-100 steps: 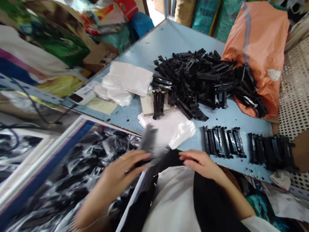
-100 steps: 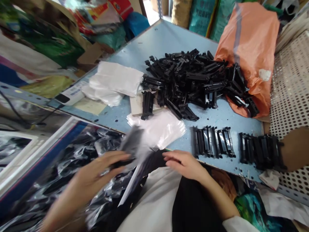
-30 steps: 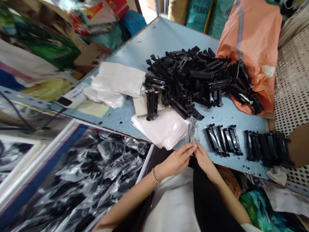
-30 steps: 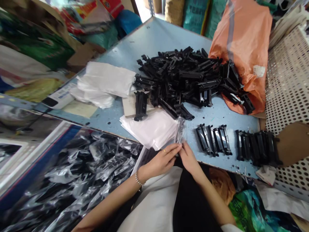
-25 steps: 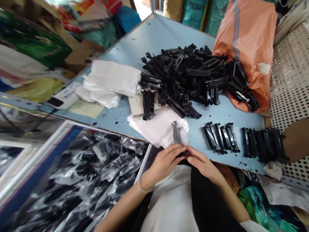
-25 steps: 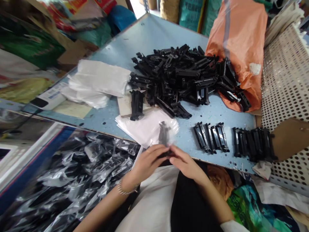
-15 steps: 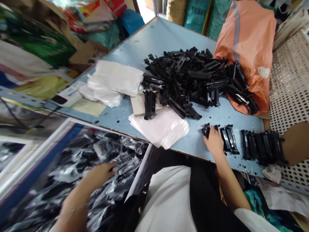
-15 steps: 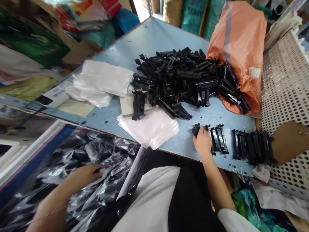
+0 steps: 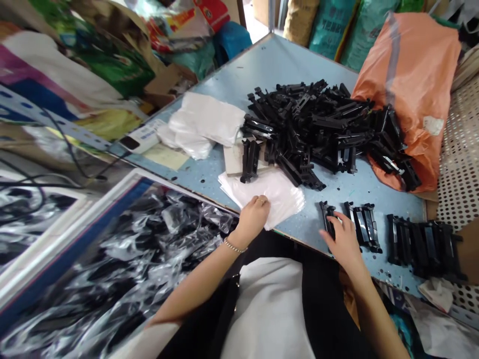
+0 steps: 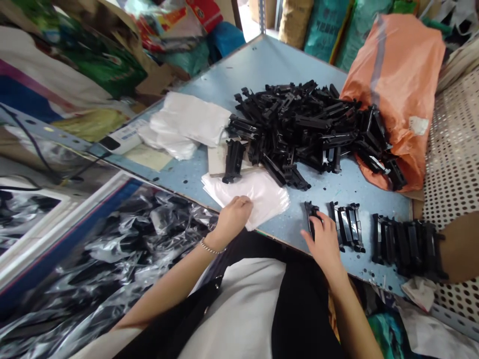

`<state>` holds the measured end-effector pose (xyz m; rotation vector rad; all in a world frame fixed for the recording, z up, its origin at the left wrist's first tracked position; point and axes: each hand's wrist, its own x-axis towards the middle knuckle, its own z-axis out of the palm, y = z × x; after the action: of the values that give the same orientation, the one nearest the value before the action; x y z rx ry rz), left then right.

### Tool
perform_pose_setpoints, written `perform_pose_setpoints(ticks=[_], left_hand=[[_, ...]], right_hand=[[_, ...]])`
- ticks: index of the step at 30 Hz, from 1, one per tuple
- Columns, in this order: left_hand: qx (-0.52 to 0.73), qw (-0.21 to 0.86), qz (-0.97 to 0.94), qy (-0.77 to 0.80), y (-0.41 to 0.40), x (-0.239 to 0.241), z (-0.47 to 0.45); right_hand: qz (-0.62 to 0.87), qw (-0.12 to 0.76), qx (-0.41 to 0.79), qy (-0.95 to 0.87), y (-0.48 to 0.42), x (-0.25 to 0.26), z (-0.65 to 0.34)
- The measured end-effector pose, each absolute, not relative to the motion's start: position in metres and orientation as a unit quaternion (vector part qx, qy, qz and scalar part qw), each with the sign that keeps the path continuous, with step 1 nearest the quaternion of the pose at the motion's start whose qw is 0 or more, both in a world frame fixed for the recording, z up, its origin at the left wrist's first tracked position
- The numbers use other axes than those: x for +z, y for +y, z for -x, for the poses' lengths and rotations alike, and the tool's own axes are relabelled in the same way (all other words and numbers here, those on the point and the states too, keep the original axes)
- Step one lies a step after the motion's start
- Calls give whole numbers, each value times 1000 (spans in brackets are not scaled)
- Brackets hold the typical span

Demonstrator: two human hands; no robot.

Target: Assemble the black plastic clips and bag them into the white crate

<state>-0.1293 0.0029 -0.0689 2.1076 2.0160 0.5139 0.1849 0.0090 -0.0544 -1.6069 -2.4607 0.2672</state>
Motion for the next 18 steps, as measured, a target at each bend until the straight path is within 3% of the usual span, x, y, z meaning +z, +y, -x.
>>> perform_pose_setpoints(ticks=[4,9,13,18], left_hand=[[230,197,-651,696,20,-77,143],[333,316,-553,695,16,-79,158],[397,357,-496,685,11,-81,154],[439,409,-462,653,14,-85,150]], right_hand=[[623,44,41,-780,-20,-58,-185],[694,51,126,-707,-29,-64,-210],[688,157,356,-612,-17,-63,-212],[535,312,675,-401,-8,-55,-161]])
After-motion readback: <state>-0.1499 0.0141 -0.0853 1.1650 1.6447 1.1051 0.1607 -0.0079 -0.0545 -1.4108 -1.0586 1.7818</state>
